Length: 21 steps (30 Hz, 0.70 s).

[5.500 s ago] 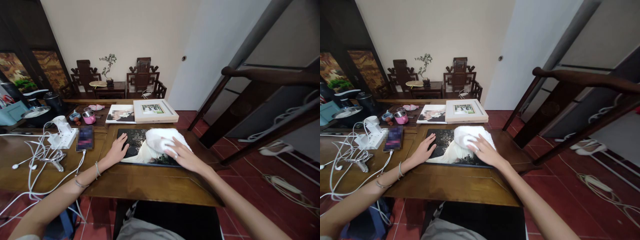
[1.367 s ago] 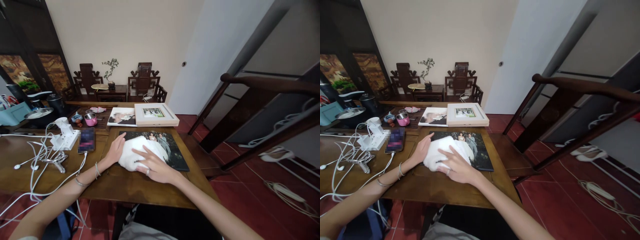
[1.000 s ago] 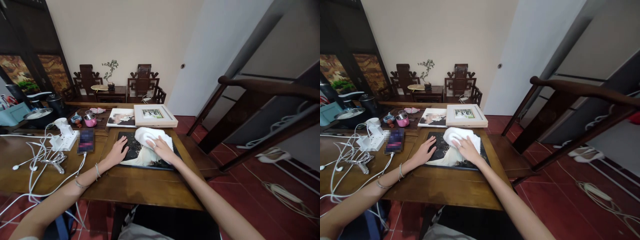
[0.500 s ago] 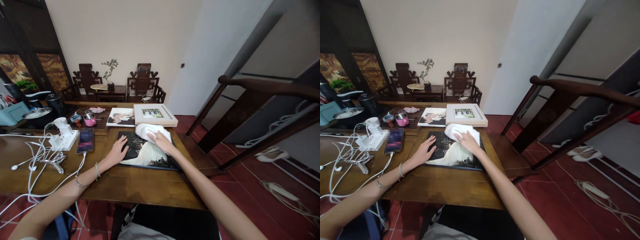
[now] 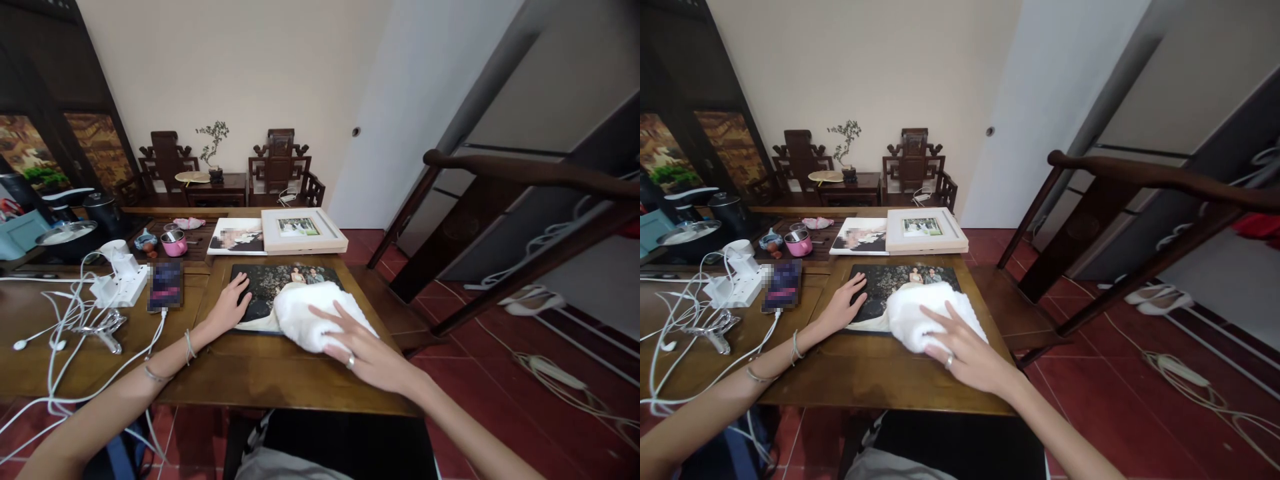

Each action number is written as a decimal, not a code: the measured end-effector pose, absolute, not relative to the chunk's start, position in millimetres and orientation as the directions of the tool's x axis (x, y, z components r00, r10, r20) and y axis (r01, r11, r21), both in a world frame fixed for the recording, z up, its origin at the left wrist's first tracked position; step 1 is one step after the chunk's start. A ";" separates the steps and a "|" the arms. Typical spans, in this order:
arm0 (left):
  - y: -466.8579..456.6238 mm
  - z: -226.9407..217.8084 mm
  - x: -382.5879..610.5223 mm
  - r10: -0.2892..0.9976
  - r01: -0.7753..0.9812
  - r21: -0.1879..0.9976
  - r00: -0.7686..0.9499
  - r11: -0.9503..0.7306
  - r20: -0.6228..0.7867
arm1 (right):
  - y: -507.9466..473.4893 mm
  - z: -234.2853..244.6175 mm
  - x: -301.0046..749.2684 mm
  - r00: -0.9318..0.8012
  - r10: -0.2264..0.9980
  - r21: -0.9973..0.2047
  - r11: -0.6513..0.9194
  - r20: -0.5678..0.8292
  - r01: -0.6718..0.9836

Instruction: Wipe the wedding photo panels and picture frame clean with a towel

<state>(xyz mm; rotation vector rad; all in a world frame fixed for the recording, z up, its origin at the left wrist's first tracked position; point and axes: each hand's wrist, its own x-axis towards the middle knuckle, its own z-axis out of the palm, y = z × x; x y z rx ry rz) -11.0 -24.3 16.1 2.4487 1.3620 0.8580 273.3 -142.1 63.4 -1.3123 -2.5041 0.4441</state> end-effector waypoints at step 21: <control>-27.4 21.1 -11.1 0.841 0.688 0.489 0.382 -0.536 0.384 | -43.5 49.0 295.7 -0.339 0.934 -0.457 0.352 0.112 0.817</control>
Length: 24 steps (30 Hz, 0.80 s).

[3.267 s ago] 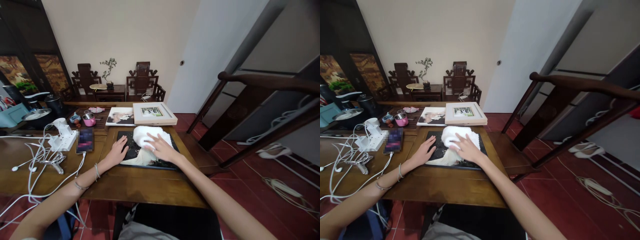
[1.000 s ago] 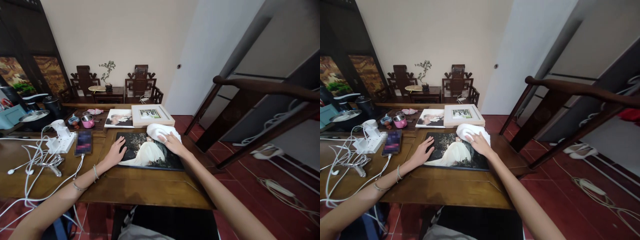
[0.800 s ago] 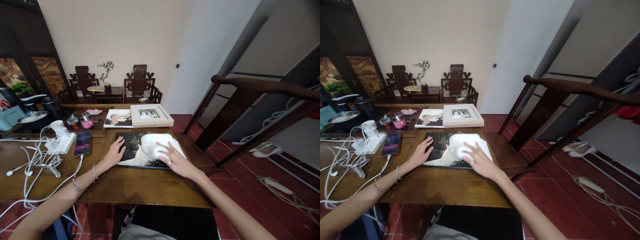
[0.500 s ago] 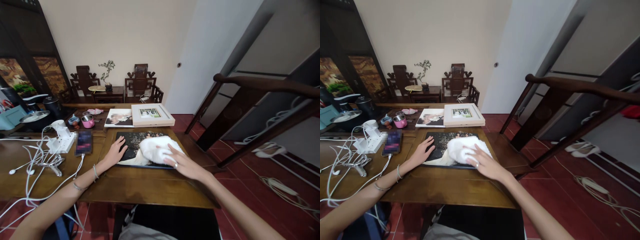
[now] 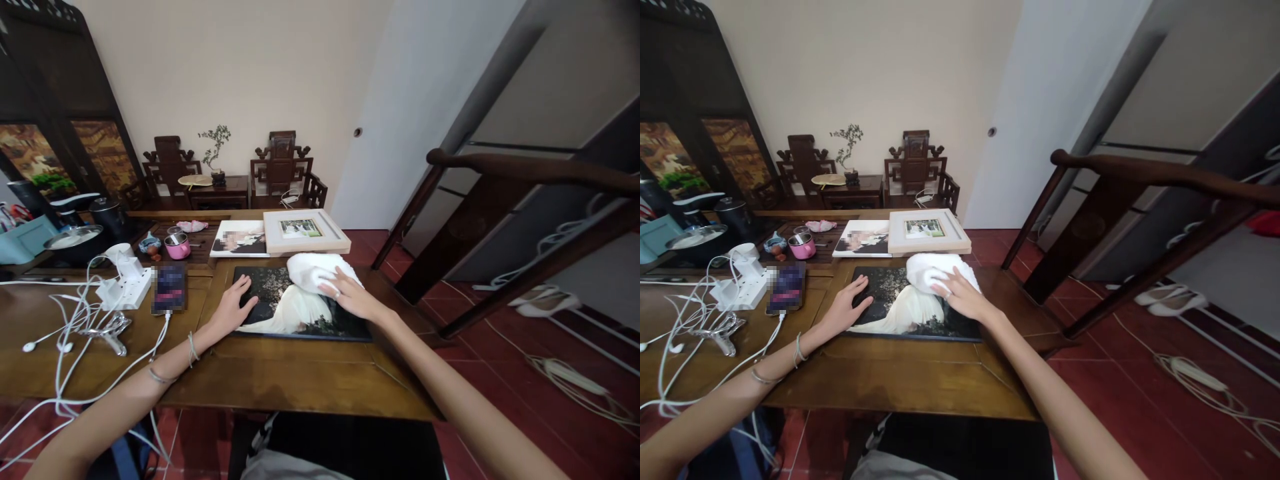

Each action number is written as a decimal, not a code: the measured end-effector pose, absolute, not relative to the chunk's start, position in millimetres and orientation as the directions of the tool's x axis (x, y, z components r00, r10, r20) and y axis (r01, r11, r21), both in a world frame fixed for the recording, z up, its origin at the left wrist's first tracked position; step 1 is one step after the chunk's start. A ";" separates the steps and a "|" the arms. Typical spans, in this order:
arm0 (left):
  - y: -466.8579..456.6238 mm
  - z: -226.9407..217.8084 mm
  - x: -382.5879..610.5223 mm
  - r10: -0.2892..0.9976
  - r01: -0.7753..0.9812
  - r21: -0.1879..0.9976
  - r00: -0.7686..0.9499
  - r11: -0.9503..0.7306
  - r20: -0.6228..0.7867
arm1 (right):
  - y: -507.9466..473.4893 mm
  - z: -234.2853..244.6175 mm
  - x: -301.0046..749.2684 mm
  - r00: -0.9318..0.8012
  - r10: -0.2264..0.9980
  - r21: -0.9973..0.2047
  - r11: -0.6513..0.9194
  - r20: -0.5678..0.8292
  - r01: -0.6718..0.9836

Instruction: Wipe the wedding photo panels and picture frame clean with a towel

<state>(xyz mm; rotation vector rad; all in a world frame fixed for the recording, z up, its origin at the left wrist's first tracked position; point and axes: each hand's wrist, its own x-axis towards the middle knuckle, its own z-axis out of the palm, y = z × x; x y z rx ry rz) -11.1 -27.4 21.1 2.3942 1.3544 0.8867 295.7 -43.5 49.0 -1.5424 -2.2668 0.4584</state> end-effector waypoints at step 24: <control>-28.7 20.2 -10.2 0.837 0.687 0.483 0.398 -0.543 0.375 | -19.3 51.4 298.6 -0.227 0.973 -0.501 0.213 0.035 0.839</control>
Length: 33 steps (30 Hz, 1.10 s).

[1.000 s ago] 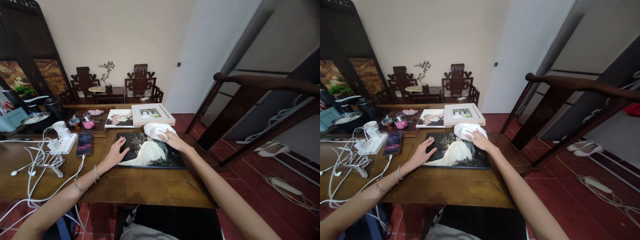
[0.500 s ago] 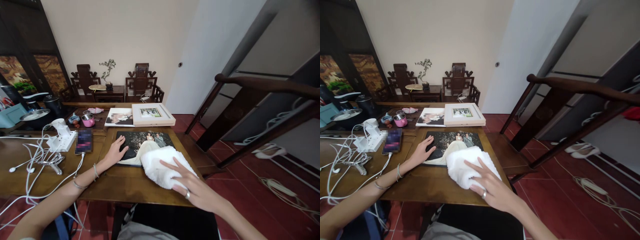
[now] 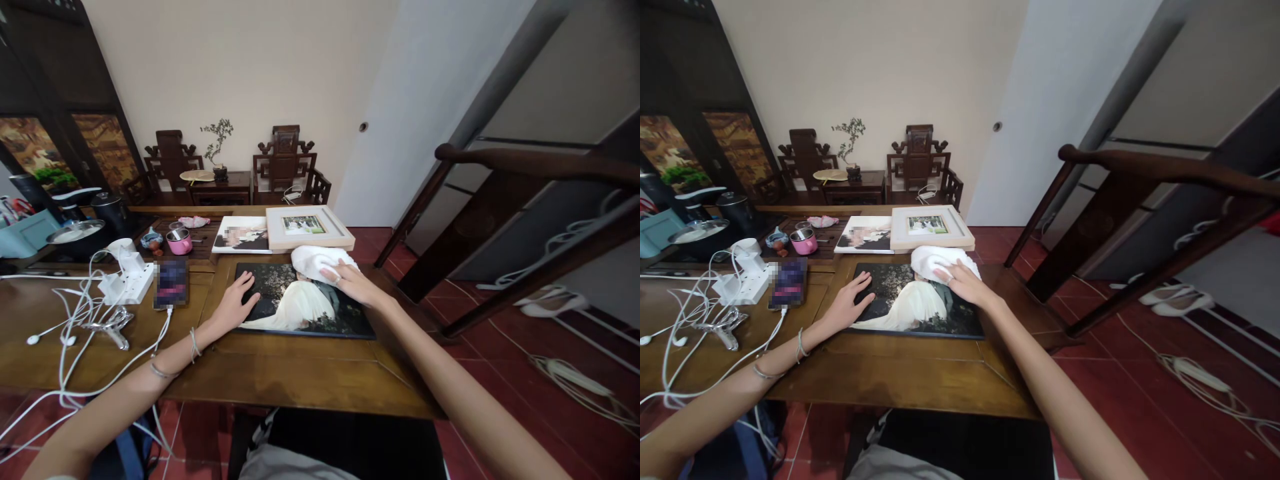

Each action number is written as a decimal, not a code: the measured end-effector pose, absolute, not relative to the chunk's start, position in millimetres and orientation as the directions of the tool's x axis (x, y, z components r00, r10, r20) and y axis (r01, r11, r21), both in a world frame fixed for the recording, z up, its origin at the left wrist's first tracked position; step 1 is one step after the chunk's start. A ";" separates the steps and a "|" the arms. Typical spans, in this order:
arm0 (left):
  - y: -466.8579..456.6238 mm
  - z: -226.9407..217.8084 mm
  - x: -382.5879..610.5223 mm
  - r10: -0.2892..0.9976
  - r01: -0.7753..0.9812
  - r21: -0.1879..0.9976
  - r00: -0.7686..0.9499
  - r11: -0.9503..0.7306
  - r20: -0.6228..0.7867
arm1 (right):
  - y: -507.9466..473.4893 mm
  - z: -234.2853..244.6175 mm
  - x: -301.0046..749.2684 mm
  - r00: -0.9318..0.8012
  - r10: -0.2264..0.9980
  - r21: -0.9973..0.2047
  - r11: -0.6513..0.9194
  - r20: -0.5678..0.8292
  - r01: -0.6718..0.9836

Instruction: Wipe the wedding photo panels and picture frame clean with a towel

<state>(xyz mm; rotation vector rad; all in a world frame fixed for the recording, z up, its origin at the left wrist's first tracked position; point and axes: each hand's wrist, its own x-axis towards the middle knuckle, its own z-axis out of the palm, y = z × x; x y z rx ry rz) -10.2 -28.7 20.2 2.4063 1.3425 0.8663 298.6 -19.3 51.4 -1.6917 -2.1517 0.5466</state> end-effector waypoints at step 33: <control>-30.7 18.0 -8.0 0.854 0.696 0.496 0.400 -0.520 0.333 | -136.6 66.5 253.9 -0.553 0.828 -0.392 0.542 0.094 0.744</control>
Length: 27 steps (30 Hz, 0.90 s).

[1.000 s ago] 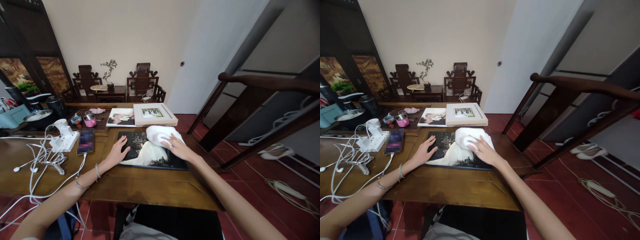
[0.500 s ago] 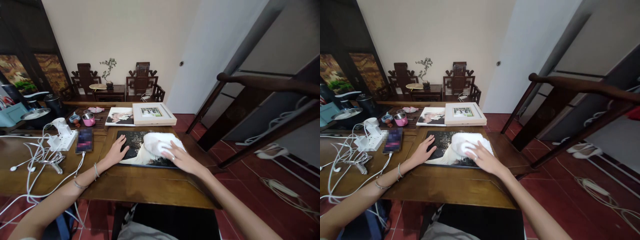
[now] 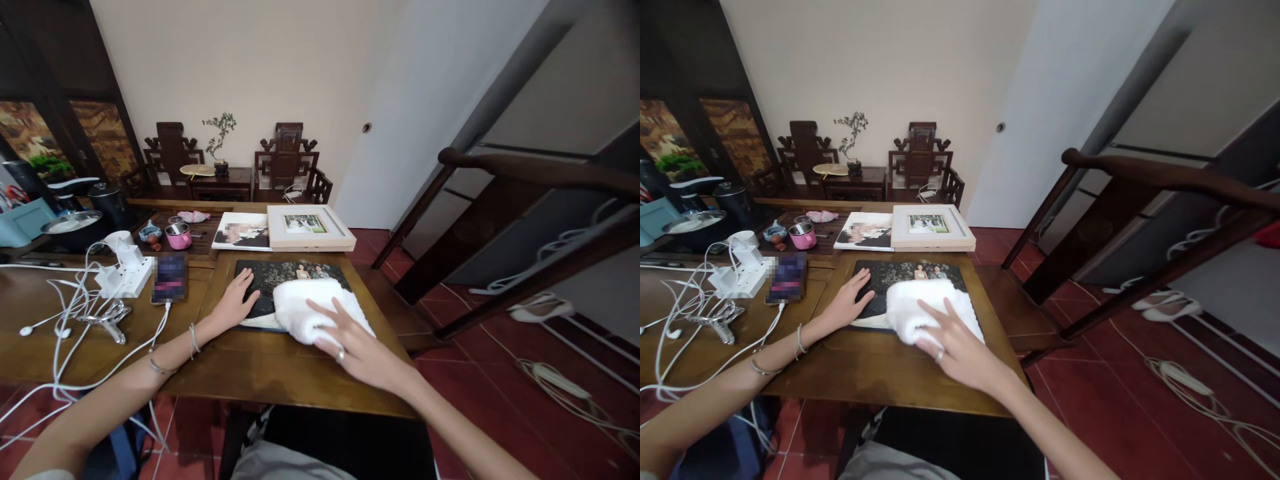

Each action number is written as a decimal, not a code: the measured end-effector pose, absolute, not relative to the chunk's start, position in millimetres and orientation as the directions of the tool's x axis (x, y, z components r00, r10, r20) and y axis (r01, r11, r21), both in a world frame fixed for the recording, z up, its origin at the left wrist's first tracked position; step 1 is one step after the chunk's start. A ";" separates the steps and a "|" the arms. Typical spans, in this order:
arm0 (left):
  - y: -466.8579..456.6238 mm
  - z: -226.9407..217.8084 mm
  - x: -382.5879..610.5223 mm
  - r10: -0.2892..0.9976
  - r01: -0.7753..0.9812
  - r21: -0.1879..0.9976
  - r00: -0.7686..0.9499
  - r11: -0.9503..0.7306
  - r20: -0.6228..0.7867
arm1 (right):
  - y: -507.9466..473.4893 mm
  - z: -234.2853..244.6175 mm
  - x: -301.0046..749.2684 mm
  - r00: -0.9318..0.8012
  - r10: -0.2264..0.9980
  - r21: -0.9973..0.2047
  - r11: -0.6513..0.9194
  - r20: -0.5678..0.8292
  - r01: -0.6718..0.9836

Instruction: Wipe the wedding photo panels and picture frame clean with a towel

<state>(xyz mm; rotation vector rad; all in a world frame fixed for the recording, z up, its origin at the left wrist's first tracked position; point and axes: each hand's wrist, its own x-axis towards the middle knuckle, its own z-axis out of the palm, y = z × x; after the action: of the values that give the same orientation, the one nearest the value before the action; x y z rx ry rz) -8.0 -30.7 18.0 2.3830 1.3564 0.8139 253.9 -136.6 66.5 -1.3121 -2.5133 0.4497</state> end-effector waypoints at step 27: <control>-26.3 10.5 -10.4 0.836 0.691 0.474 0.417 -0.546 0.356 | -148.1 73.9 234.7 -0.648 0.759 -0.370 0.621 0.064 0.691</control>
<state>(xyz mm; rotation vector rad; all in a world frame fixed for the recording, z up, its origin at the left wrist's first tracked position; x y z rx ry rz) -10.4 -26.3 10.5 2.4202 1.3353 0.8283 234.7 -148.1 73.9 -1.1939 -2.6307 0.4653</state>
